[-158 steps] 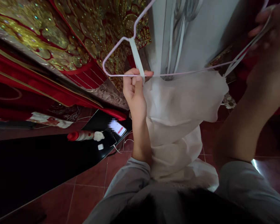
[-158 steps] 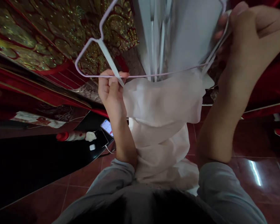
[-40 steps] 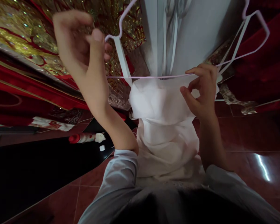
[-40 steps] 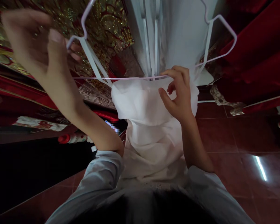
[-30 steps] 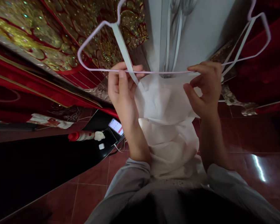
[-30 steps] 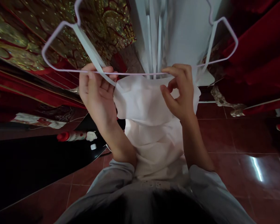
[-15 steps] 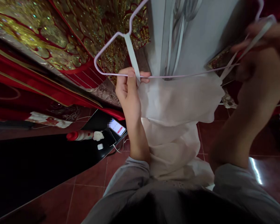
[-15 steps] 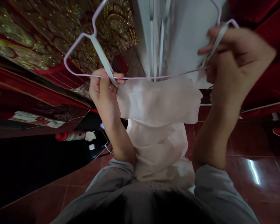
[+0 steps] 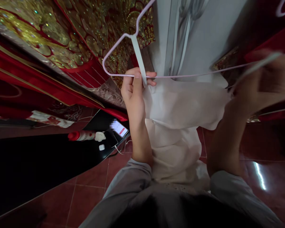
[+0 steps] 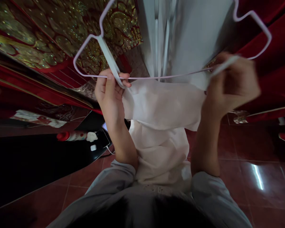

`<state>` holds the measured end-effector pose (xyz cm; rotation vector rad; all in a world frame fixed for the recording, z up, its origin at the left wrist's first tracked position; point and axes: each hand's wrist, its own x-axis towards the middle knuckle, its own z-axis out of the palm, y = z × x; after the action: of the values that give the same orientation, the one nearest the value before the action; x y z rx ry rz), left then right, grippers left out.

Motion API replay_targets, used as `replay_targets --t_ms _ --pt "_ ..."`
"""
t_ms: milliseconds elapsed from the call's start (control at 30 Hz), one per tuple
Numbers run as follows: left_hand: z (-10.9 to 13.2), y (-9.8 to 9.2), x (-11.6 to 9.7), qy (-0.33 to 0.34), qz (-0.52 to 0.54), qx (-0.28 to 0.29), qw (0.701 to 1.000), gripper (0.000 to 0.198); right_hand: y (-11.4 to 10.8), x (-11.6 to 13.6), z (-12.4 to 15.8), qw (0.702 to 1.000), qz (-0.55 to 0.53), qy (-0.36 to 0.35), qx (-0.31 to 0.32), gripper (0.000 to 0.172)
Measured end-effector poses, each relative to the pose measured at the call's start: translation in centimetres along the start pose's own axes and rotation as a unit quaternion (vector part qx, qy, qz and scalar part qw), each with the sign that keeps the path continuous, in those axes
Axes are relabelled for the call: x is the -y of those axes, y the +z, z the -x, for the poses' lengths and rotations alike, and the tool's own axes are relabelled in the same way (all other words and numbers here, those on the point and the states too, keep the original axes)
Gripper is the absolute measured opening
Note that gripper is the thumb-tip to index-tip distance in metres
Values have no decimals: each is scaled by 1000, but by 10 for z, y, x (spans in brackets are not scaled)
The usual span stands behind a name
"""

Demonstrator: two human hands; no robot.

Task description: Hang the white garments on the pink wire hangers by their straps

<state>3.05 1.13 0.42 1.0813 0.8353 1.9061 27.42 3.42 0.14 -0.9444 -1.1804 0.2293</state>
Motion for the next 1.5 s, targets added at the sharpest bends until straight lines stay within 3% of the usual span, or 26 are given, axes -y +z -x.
replay_targets --t_ms 67,133,267,367,433,533,600,667,767,867,1000,1133,1300,1400,1500 --pt "2 -1 0 -2 16 10 1000 16 10 7 10 995 49 -81 41 17" --pt "7 -6 -1 2 -4 18 1000 12 16 7 14 988 96 -78 96 14" --pt "16 -20 -10 9 -132 67 989 16 16 -1 15 989 97 -86 73 21" --pt "10 -25 -32 5 -73 117 990 18 14 -5 15 990 69 -93 81 21" --pt "-2 -26 -52 -4 45 101 994 24 14 -5 16 990 55 -92 88 20" --pt "-26 -32 -70 -21 102 -46 993 46 15 -4 19 990 63 -84 92 22" --pt "-36 -41 -65 10 69 -124 990 48 15 -4 21 989 79 -74 101 25" --pt "-38 -51 -47 38 7 -159 987 42 14 -3 23 987 92 -70 113 28" --pt "-25 -59 -10 49 -71 -144 986 32 12 -2 23 984 101 -69 132 28" --pt "-10 -57 8 53 -82 -92 991 24 9 0 22 979 122 -65 151 22" --pt "-12 -52 -2 93 -109 -58 988 51 5 1 21 975 137 -62 164 22" --pt "-19 -53 -11 115 -111 -110 981 45 4 3 24 977 127 -37 168 21" --pt "-11 -59 0 77 -100 -179 976 35 10 7 29 978 128 -30 163 22" --pt "-19 -66 5 107 -128 -165 972 38 12 8 29 979 124 -14 162 22" --pt "-41 -71 -4 167 -164 -114 965 45 10 8 27 981 109 -20 158 23"
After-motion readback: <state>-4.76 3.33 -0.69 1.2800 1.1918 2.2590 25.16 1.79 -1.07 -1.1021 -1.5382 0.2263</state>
